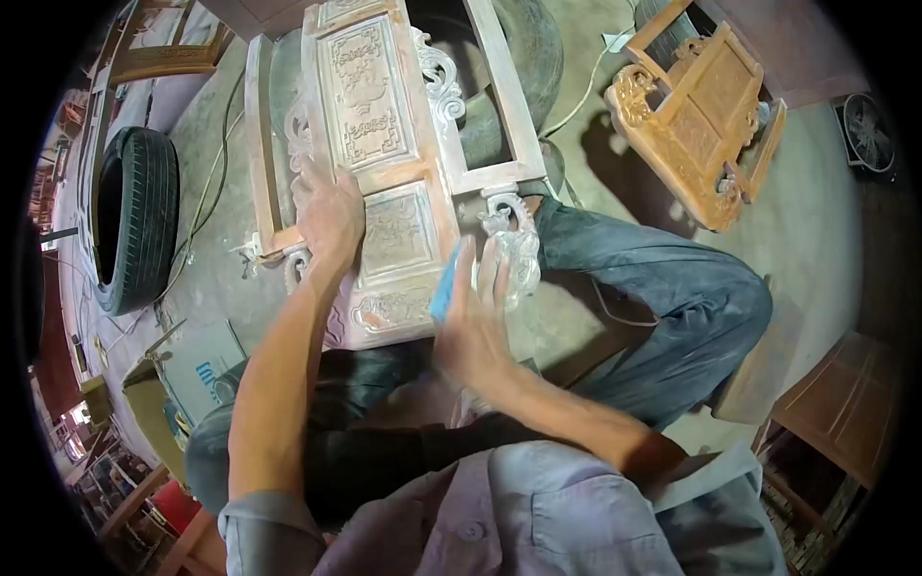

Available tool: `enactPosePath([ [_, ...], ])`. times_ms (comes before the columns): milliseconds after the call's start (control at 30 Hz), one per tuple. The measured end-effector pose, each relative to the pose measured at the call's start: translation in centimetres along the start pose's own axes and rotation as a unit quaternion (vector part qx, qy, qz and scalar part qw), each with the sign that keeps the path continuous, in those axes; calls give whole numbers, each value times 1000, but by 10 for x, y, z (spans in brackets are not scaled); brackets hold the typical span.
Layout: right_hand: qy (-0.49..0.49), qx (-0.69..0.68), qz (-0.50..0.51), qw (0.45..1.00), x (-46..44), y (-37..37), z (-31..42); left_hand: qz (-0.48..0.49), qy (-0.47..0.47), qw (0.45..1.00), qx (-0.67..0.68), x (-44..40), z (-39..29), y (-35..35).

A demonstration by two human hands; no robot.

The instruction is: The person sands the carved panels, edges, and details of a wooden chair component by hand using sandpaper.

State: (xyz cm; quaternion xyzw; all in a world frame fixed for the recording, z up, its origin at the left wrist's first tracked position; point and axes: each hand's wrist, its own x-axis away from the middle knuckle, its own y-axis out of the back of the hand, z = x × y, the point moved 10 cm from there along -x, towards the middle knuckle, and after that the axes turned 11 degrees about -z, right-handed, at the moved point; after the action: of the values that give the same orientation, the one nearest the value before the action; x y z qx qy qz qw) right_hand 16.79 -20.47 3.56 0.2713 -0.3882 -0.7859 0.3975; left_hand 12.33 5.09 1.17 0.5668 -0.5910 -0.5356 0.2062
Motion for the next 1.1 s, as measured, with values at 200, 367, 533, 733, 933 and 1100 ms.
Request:
enactPosePath([
  [200,-7,-10,16,1000,-7,18,6,2,-6,1000,-2,0,0,-1],
  [367,34,14,94,995,48,7,16,17,12,1000,-8,-3,0,-3],
  [533,30,12,52,998,-1,11,-5,21,9,1000,4,3,1,-1],
  [733,93,21,29,995,9,25,6,17,14,1000,-8,0,0,-2],
  [933,143,32,-4,989,6,37,12,-11,5,1000,-8,0,-1,1],
  [1100,125,5,-1,992,-38,33,5,35,22,999,3,0,-2,0],
])
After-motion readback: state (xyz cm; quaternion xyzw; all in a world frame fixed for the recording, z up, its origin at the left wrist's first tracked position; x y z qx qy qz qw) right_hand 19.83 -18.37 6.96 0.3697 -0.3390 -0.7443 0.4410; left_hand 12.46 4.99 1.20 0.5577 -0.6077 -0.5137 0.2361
